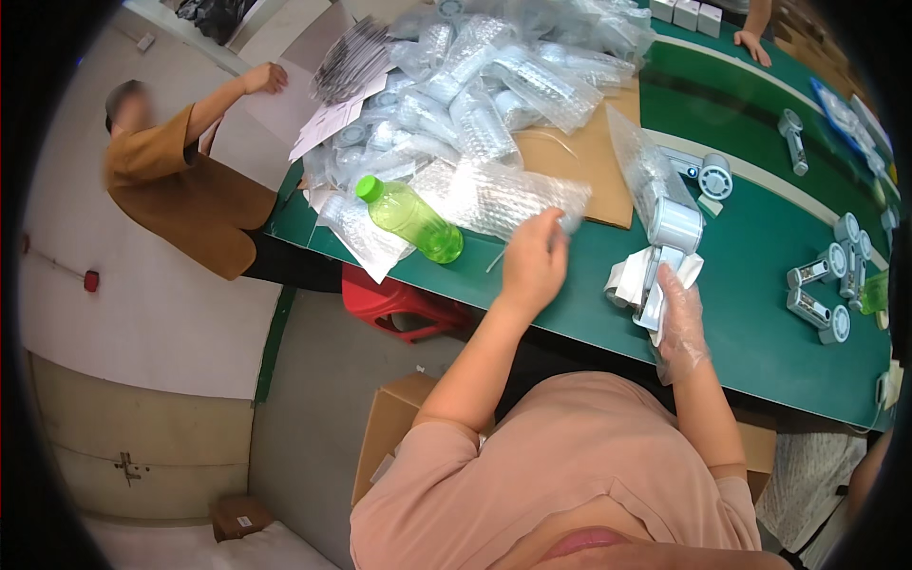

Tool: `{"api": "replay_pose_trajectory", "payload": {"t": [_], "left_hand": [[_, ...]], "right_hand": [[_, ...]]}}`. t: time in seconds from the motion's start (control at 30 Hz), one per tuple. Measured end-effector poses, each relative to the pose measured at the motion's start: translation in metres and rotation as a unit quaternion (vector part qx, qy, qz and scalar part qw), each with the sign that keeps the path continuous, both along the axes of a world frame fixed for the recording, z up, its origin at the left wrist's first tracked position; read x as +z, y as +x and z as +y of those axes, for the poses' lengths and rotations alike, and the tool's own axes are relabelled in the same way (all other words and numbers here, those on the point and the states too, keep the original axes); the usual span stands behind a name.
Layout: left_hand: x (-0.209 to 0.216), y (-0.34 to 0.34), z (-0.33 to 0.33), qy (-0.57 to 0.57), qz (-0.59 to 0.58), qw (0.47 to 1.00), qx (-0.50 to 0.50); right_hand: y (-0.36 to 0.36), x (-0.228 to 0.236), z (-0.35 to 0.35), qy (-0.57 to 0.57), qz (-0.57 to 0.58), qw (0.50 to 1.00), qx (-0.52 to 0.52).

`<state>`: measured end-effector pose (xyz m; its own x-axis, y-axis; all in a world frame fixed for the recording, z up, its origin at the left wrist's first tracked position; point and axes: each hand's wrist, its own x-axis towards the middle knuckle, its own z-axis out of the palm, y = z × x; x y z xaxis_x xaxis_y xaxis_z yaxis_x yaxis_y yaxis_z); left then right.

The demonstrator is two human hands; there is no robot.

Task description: The person wipes small white electronic devices with a white cloth on a green table. They handle the devices one by one, wiping them thoroughly before placing them back on the table. The person also handles a green bottle and bubble wrap during the process.

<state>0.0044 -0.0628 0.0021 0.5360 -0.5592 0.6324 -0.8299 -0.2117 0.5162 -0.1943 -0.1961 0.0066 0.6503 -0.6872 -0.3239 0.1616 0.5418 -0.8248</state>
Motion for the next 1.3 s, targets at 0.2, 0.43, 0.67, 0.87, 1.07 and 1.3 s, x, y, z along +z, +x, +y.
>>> {"api": "replay_pose_trajectory", "payload": {"t": [0.2, 0.43, 0.67, 0.87, 1.07, 1.3], "left_hand": [[-0.004, -0.009, -0.004, 0.168, 0.018, 0.986, -0.009], [0.003, 0.006, -0.008, 0.226, 0.078, 0.970, -0.031], [0.015, 0.000, 0.012, 0.176, 0.226, 0.952, -0.112], [-0.046, 0.029, 0.011, -0.006, 0.481, 0.872, -0.093], [-0.002, 0.018, 0.002, 0.092, 0.305, 0.943, -0.093], [0.027, -0.039, -0.016, 0.113, -0.045, 0.988, -0.098]], "right_hand": [[-0.007, 0.004, -0.002, 0.090, -0.062, 0.994, 0.025], [-0.032, 0.007, -0.001, 0.001, 0.002, 0.992, 0.123], [-0.030, 0.015, 0.005, -0.076, 0.075, 0.979, 0.176], [0.006, 0.056, 0.014, -0.140, 0.165, 0.934, 0.285], [0.008, 0.049, 0.006, -0.193, 0.192, 0.911, 0.311], [0.012, 0.056, 0.014, -0.187, 0.186, 0.916, 0.302]]}}
